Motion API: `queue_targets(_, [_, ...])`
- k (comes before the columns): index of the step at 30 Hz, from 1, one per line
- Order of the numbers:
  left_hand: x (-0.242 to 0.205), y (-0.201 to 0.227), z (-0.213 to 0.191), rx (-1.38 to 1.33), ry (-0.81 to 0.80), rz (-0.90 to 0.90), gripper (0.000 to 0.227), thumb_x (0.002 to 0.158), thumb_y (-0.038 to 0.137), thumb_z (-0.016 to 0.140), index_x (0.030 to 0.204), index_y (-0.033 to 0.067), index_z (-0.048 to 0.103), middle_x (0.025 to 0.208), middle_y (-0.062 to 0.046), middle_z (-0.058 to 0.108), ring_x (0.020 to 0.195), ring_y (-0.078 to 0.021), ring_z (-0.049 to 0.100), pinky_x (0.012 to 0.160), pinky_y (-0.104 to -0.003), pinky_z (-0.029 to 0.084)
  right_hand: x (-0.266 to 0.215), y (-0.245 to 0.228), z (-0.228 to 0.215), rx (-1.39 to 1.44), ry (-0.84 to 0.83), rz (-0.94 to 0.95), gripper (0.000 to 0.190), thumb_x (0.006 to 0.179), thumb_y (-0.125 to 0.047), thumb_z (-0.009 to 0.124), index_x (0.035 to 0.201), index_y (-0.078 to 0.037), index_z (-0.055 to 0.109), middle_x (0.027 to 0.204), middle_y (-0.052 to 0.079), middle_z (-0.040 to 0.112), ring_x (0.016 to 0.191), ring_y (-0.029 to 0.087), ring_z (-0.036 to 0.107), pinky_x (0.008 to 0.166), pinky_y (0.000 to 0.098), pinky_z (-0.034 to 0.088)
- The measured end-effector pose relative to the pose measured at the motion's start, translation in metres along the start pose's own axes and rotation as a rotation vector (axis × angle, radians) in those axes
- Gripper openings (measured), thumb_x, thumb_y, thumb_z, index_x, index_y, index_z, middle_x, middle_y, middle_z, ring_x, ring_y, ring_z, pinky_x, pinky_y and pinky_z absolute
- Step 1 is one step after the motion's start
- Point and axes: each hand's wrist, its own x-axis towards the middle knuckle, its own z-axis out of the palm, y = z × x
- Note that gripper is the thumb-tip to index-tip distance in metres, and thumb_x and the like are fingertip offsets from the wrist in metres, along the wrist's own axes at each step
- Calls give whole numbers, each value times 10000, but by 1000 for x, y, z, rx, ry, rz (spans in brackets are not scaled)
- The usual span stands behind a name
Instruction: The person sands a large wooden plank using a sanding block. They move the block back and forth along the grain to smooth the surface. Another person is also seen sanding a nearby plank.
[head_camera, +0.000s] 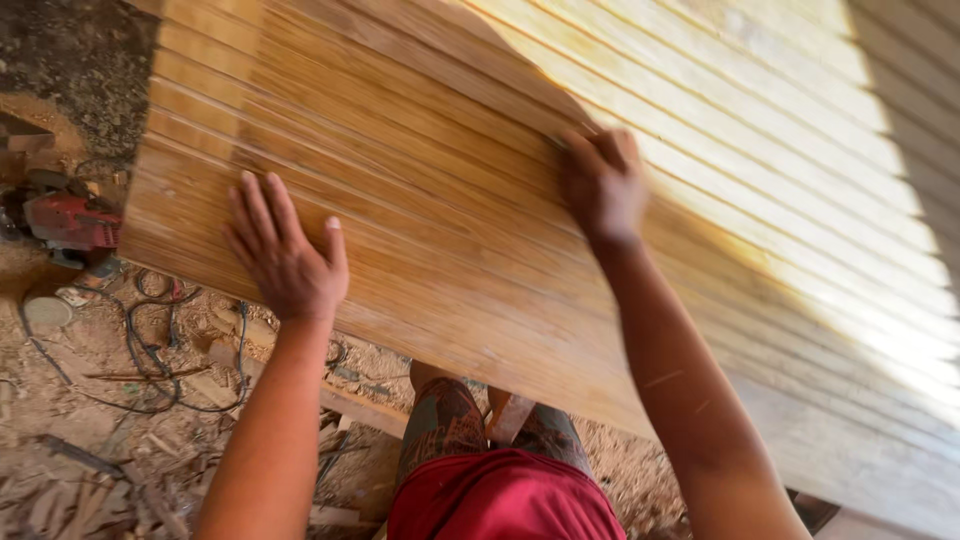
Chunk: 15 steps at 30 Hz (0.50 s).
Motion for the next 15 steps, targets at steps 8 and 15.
queue_targets(8, [4, -4, 2, 72, -86, -32, 840, 1035, 679, 221, 1662, 121, 170, 1736, -145, 118, 1603, -340, 120, 1281, -566, 47, 2, -11, 26, -45, 41, 46, 145, 880, 23, 773, 980, -83, 772, 881, 80, 609, 843, 286, 578, 740, 425, 460])
queue_targets(15, [-1, 1, -11, -42, -24, 13, 813, 1040, 604, 353, 1655, 92, 212, 1724, -168, 175, 1592, -371, 156, 1270, -601, 69, 149, -157, 215, 93, 101, -41, 52, 848, -57, 678, 816, -97, 680, 869, 83, 537, 871, 295, 555, 770, 439, 442])
